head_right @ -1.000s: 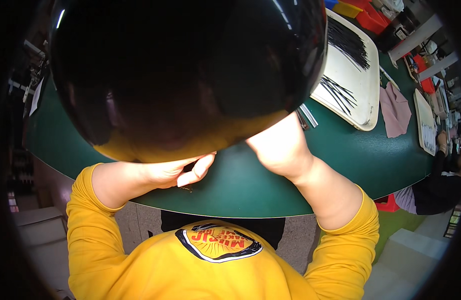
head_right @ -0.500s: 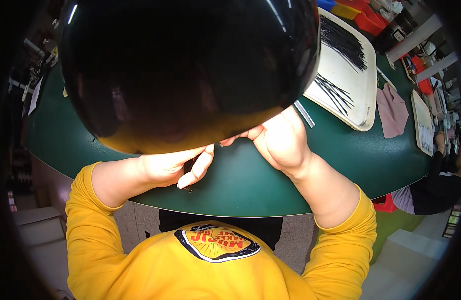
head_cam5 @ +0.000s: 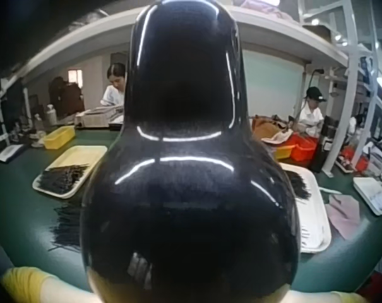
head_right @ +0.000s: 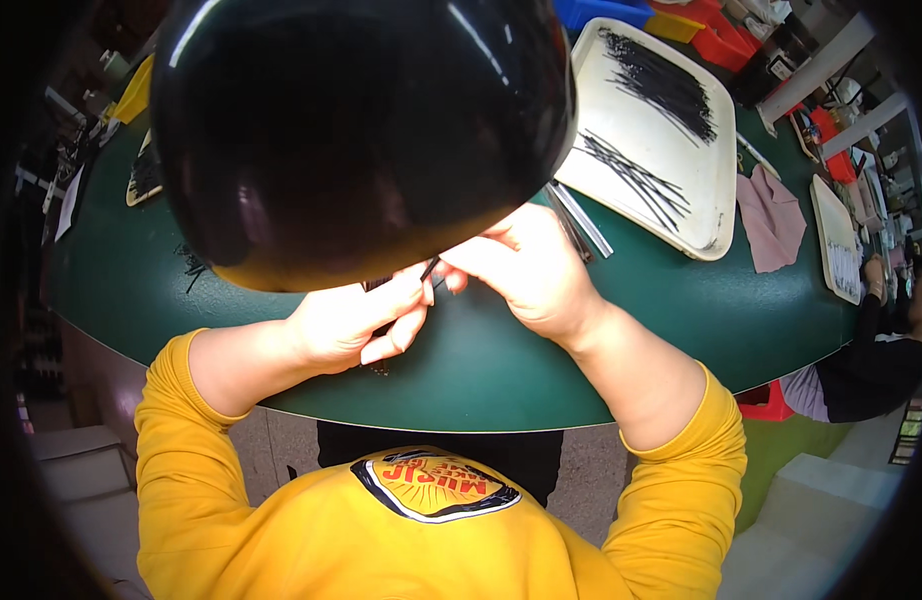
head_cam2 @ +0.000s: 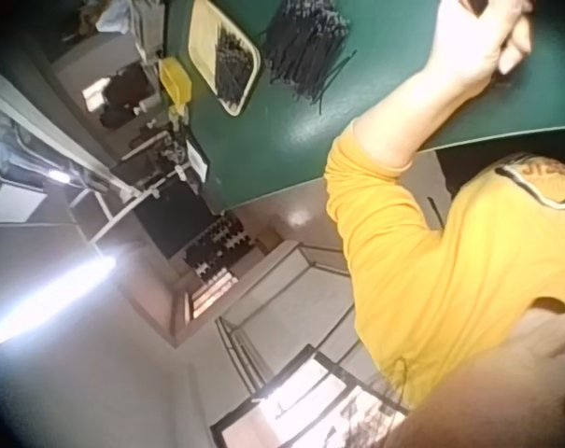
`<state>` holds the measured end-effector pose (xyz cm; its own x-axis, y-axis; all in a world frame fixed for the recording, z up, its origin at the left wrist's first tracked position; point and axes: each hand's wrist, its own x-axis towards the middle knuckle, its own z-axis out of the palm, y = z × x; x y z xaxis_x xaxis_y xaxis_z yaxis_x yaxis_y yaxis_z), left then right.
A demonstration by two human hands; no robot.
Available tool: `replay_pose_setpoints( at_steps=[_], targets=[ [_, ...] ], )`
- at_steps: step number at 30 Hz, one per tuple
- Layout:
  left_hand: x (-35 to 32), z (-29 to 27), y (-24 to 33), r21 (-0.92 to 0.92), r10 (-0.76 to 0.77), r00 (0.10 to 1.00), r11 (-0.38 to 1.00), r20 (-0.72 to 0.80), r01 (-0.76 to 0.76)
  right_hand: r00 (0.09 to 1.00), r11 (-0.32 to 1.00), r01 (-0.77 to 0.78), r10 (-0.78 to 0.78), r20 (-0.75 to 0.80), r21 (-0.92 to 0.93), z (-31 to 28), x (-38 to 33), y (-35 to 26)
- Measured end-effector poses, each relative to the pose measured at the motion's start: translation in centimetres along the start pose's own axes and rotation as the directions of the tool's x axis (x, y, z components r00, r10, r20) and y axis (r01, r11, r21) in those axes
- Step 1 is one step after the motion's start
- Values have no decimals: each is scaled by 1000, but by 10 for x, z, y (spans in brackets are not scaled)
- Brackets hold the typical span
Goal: Assembling bundles of black bristles by applying small white caps.
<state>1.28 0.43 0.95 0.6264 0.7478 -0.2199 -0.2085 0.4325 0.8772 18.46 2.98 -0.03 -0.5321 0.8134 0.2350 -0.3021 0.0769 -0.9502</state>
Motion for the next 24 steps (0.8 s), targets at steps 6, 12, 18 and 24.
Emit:
replay_pose_setpoints(
  at_steps=[6,12,18,24],
  targets=[
    [-1,-3,4,-39,10,1000,999,-26,-11,999,923,0,19,-44,385,1,-1,8],
    [-9,-8,2,-135,-23,995,990,96,36,999,983,-40,38,17,181,6,-3,6],
    [-3,-20,-8,-62,-9,976,998,219,23,971,761,7,149,-186,648,11,10,-11],
    [-7,-11,5,-3,-160,971,987,175,163,995,966,-28,51,-81,256,3,12,15]
  ],
)
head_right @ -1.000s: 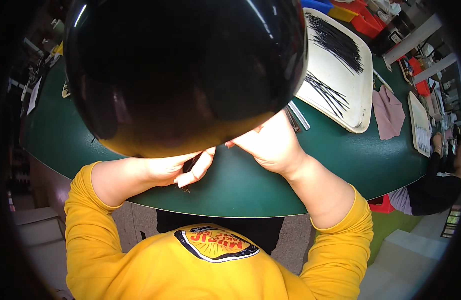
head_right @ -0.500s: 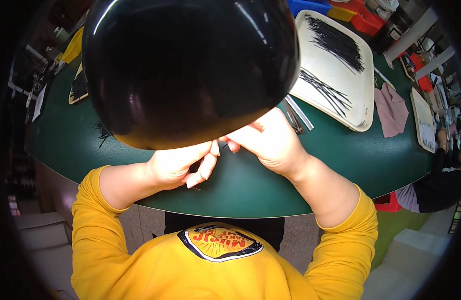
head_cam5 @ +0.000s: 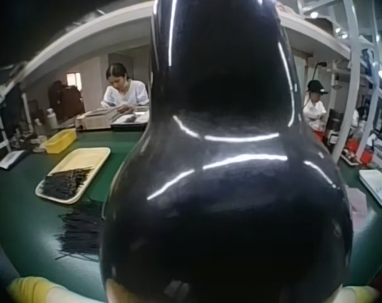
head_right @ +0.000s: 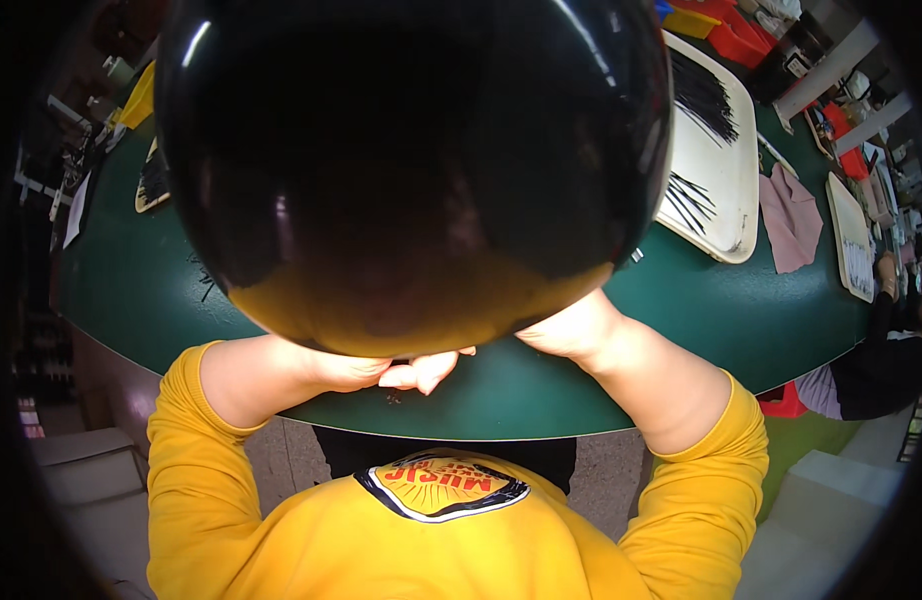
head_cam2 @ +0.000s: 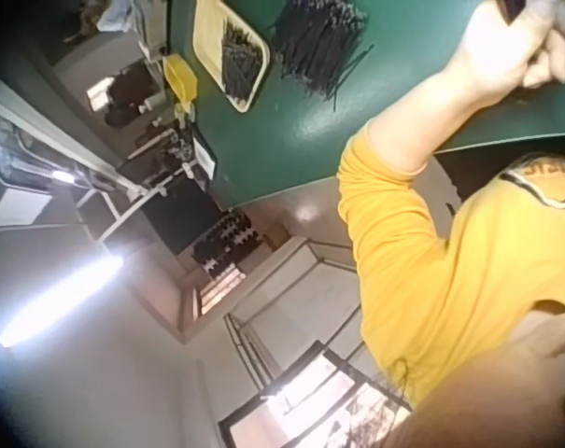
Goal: Assembling bundles of black bristles by applying small white caps.
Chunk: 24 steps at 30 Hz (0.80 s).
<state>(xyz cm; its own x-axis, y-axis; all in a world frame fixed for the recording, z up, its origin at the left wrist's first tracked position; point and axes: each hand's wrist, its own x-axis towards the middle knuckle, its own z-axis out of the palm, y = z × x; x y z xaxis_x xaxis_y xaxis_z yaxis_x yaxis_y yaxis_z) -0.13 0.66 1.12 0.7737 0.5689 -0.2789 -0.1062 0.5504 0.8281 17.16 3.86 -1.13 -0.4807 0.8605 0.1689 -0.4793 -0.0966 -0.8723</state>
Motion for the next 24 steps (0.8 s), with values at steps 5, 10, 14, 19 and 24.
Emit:
replay_pose_setpoints(
  at_steps=[5,10,14,19,24],
  targets=[
    [2,4,-1,-152,93,981,981,-168,-119,994,922,74,-39,99,-381,-13,-22,2],
    [1,4,-4,-164,98,986,979,-134,-119,993,968,-105,113,-22,226,-2,-20,3],
    [0,4,-4,-186,70,987,978,-143,-96,998,982,-15,26,-55,191,10,-21,-2],
    [-3,4,6,-226,-4,990,974,-142,-29,972,967,232,-229,-46,102,9,-16,-5],
    [-1,0,-2,2,92,983,996,-161,-93,971,967,235,-237,-17,-99,5,-10,-9]
  ],
)
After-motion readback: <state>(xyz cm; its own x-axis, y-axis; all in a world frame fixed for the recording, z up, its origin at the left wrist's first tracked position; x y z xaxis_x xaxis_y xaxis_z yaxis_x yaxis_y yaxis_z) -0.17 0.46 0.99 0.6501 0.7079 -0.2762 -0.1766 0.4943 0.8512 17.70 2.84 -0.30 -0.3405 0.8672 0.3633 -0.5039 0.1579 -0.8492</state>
